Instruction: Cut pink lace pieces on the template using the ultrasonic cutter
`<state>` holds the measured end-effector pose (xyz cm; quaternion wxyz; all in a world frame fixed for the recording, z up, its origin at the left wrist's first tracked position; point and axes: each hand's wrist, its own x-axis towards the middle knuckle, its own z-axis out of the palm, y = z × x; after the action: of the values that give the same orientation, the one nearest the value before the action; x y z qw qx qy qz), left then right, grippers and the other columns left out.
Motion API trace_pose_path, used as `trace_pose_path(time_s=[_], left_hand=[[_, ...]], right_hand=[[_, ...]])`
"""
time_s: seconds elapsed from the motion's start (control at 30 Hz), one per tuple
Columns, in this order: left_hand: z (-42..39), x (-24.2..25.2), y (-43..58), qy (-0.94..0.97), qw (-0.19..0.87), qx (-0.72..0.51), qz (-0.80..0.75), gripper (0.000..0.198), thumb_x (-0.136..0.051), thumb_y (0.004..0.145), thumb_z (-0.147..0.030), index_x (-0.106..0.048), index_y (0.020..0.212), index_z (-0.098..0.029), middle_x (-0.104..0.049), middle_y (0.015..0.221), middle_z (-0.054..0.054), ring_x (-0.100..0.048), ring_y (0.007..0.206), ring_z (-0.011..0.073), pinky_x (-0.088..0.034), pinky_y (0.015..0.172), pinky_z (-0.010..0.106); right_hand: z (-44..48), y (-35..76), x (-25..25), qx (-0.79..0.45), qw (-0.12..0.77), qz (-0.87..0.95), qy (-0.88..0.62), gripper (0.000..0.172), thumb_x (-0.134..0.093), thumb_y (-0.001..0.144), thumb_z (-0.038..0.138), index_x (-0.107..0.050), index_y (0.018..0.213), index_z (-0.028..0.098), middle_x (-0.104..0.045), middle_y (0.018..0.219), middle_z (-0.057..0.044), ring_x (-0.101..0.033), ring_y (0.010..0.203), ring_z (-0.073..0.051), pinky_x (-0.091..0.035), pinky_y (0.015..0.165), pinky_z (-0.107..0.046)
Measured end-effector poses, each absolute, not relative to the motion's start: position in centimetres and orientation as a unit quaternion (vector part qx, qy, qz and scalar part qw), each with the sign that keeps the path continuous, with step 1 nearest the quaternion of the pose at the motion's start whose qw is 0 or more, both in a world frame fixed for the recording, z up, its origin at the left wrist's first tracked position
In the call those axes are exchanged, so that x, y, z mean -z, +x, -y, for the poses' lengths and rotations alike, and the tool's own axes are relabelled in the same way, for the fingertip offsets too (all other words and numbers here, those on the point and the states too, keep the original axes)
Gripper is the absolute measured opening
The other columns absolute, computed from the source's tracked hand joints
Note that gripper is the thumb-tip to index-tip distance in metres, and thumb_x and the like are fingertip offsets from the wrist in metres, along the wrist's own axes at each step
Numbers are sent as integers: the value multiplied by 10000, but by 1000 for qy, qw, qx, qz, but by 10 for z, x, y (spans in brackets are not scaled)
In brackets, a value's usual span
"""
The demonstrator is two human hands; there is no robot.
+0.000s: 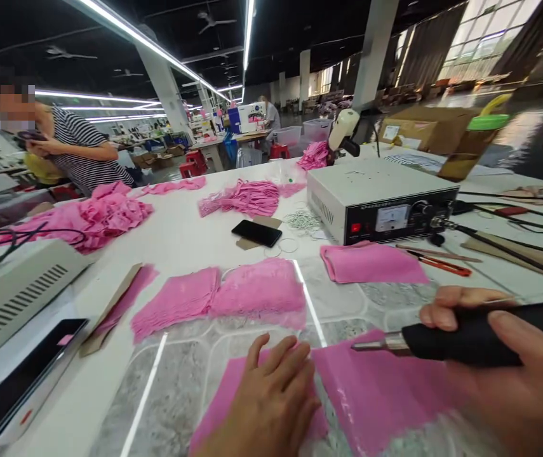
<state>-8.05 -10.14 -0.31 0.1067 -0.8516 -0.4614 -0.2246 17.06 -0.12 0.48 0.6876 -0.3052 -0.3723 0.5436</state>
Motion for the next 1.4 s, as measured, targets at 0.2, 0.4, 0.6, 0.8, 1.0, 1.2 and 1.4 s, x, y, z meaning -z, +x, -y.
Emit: trace_pose_path(time_s=[0.2,0.4,0.6,0.8,1.0,1.2,1.4], left_hand=[[92,5,-76,-869,150,223,416,275,-492,980,-358,-665,1121,-197,-711,1143,26,-619,1136,194,-318,1108,380],[91,14,-76,-864,151,234,420,279,-502,975,-369,-661,1134,-204,-713,1130,41,-611,1155,206,-300,1118,406],[90,10,-77,-868,158,231,409,282,-478,988,-355,-666,1128,-197,-724,1118,21,-628,1130,190,-230,1165,377],[88,11,-78,-870,171,227,403,295,-442,1000,-339,-678,1093,-190,-731,1103,11,-627,1123,177,-68,1209,353],[85,12,-80,-874,175,221,395,289,-461,996,-350,-691,1080,-196,-730,1115,-14,-629,1121,177,-82,1209,333],[86,13,-83,-873,177,229,392,275,-477,991,-329,-690,1093,-188,-727,1110,3,-619,1144,170,-100,1210,333],[86,14,-86,-874,187,218,391,268,-483,981,-317,-688,1108,-201,-726,1110,15,-610,1161,180,-116,1210,364]], right_hand=[[4,154,-14,-558,695,353,-284,133,-746,686,294,-638,725,226,-501,791,-7,-509,602,-133,-536,577,-288],[5,153,-14,-545,694,380,-277,152,-779,692,325,-663,720,230,-537,777,-7,-527,572,-131,-543,570,-292],[7,148,-13,-538,689,403,-270,142,-768,730,327,-670,754,228,-556,797,-9,-553,584,-137,-548,584,-306],[5,146,-10,-527,683,439,-251,115,-730,783,309,-655,773,223,-558,783,2,-559,610,-124,-540,622,-271],[-2,150,-11,-524,698,420,-246,91,-715,765,294,-665,766,217,-571,778,-6,-555,598,-136,-528,592,-290],[-10,171,-20,-458,759,358,-294,97,-704,647,295,-659,646,209,-544,686,-11,-490,528,-129,-492,501,-276],[-6,166,-9,-481,736,392,-270,98,-688,725,306,-663,726,211,-532,751,-34,-506,553,-146,-501,506,-307]])
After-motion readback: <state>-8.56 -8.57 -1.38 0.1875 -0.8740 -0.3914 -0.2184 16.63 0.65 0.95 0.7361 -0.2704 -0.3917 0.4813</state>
